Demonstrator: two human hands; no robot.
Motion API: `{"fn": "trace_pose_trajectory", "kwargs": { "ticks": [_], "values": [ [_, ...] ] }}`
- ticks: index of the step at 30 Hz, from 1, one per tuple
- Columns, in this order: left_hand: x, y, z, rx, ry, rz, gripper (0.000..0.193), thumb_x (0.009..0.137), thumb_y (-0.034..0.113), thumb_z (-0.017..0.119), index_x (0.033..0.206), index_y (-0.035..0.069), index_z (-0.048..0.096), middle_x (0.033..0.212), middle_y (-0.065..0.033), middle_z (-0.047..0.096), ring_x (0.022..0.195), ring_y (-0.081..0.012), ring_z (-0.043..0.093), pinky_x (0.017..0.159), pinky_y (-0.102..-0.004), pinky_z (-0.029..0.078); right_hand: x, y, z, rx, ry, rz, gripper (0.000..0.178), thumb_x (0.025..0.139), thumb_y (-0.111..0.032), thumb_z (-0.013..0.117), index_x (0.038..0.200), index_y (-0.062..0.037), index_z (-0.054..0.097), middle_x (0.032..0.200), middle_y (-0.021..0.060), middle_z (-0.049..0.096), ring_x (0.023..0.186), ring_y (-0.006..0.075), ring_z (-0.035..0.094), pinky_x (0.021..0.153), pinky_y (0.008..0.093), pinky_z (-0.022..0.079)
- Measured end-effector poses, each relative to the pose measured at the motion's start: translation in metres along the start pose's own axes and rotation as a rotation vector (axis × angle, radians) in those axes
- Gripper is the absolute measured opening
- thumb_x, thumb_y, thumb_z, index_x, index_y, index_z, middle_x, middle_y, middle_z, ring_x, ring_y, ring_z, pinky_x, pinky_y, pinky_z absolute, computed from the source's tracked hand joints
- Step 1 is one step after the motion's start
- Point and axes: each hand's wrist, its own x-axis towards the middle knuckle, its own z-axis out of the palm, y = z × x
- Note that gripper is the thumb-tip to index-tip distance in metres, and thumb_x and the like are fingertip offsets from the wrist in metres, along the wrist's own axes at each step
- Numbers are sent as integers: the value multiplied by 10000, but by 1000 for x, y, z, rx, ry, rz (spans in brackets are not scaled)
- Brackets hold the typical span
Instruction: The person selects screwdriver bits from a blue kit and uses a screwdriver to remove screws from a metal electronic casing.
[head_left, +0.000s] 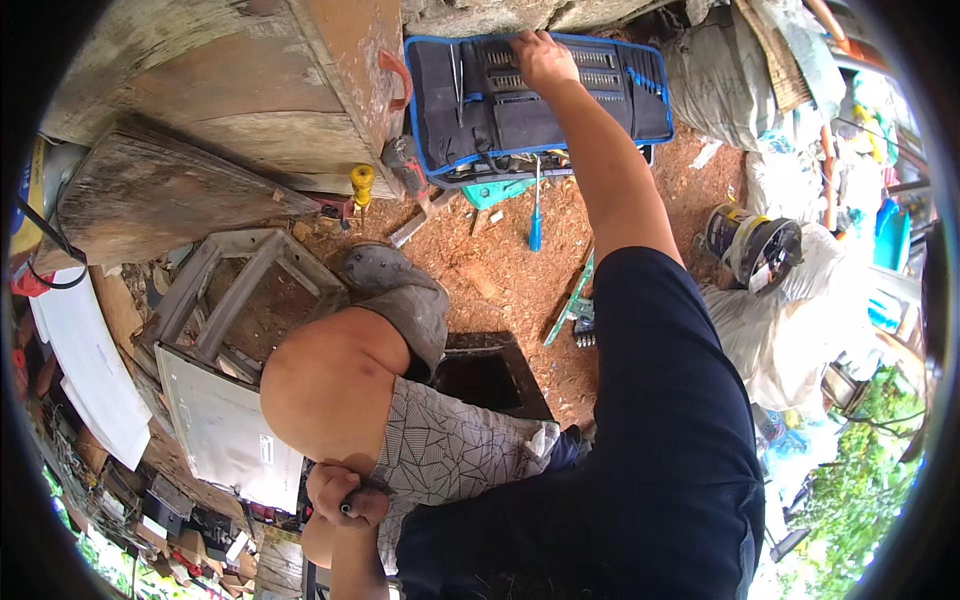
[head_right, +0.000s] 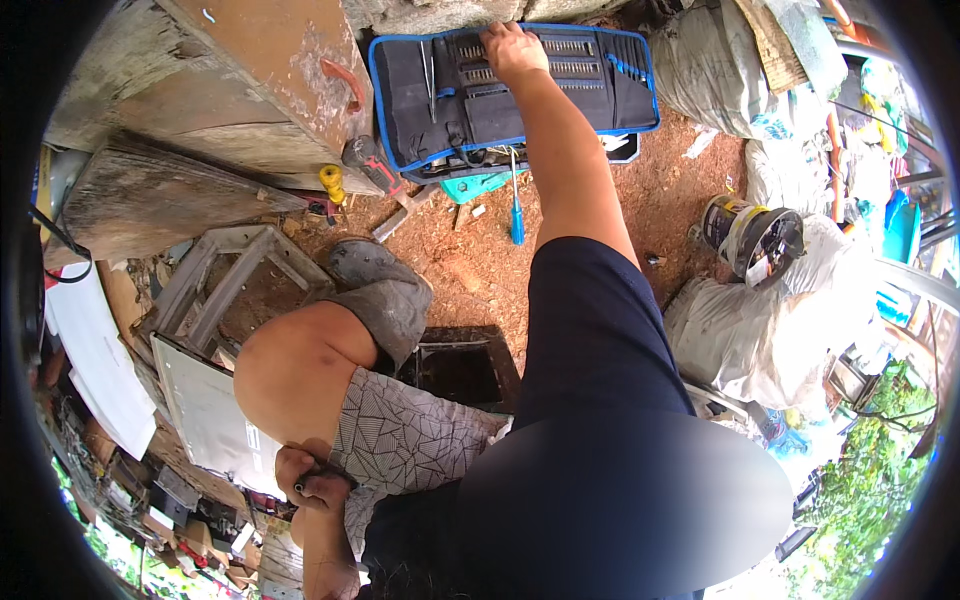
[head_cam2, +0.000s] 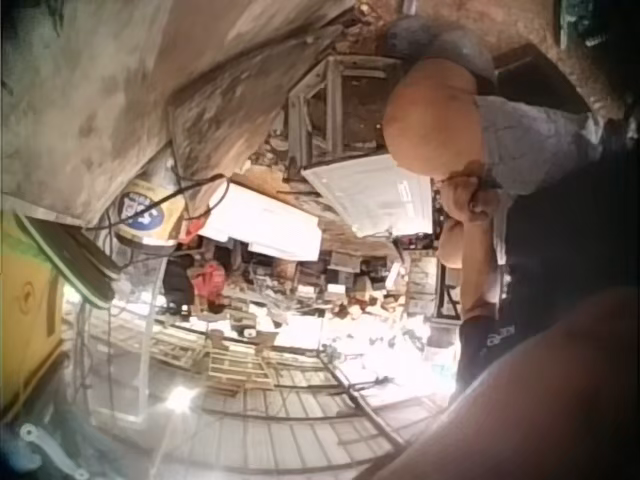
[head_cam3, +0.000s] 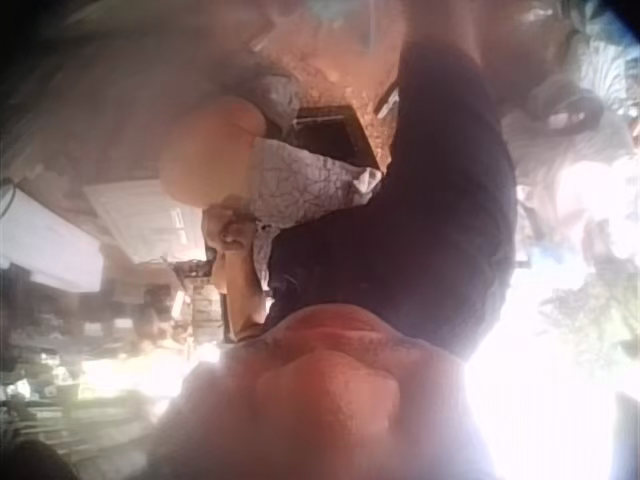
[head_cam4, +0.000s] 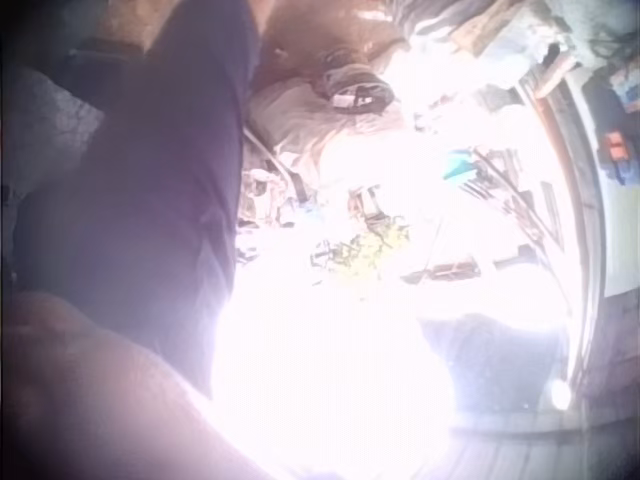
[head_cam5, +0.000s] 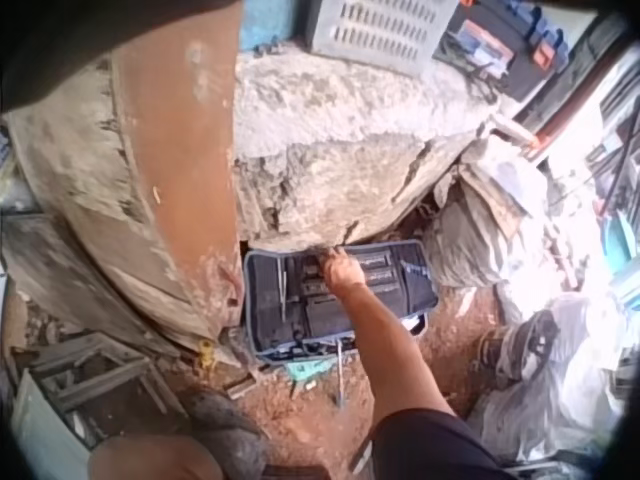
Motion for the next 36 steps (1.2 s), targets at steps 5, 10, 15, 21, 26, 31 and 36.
{"fn": "trace_pose_trajectory", "kwargs": {
  "ticks": [5,10,15,21,26,31,36],
  "values": [
    [2,1,4,34,16,1,311,1037,345,377,932,69,476,741,-99,515,576,-235,528,542,-342,470,-13,-1,11,120,106,86,318,936,-233,577,1248,-199,624,1201,24,626,1176,246,572,944,413,510],
    [3,-2,5,26,27,19,307,1037,332,386,932,57,473,738,-109,509,577,-240,522,544,-348,467,-59,-6,38,390,443,364,344,855,-274,695,1166,-130,675,1118,105,660,1050,321,609,913,420,494],
    [0,-1,2,23,-10,7,317,1042,341,379,945,52,467,736,-115,508,584,-243,519,552,-361,465,-73,-19,42,398,561,341,256,850,-309,696,1067,-176,718,1105,26,689,1057,273,616,942,427,448],
    [0,0,4,32,14,0,317,1050,343,365,950,57,458,736,-118,514,591,-245,524,557,-361,463,-42,-45,27,337,455,272,313,832,-399,706,1082,-211,722,1056,-1,680,1082,233,594,989,431,388],
    [4,2,4,48,-1,2,315,1054,342,359,952,61,456,704,-109,510,555,-242,511,533,-359,454,-34,-62,20,374,372,450,387,802,-441,736,1091,-184,733,1169,29,661,1165,259,556,1023,443,372],
    [7,1,6,48,13,31,294,1041,327,367,954,61,457,659,-85,493,508,-232,486,503,-351,436,-54,-64,43,400,479,428,409,794,-437,735,1106,-173,724,1202,22,634,1186,241,531,1055,452,325],
    [4,-1,7,16,17,30,323,1044,357,378,962,59,471,689,-74,478,547,-204,453,525,-339,408,-55,-63,48,400,525,402,447,792,-449,734,1142,-172,705,1164,34,648,1164,255,548,1051,451,337]
  ]
}}
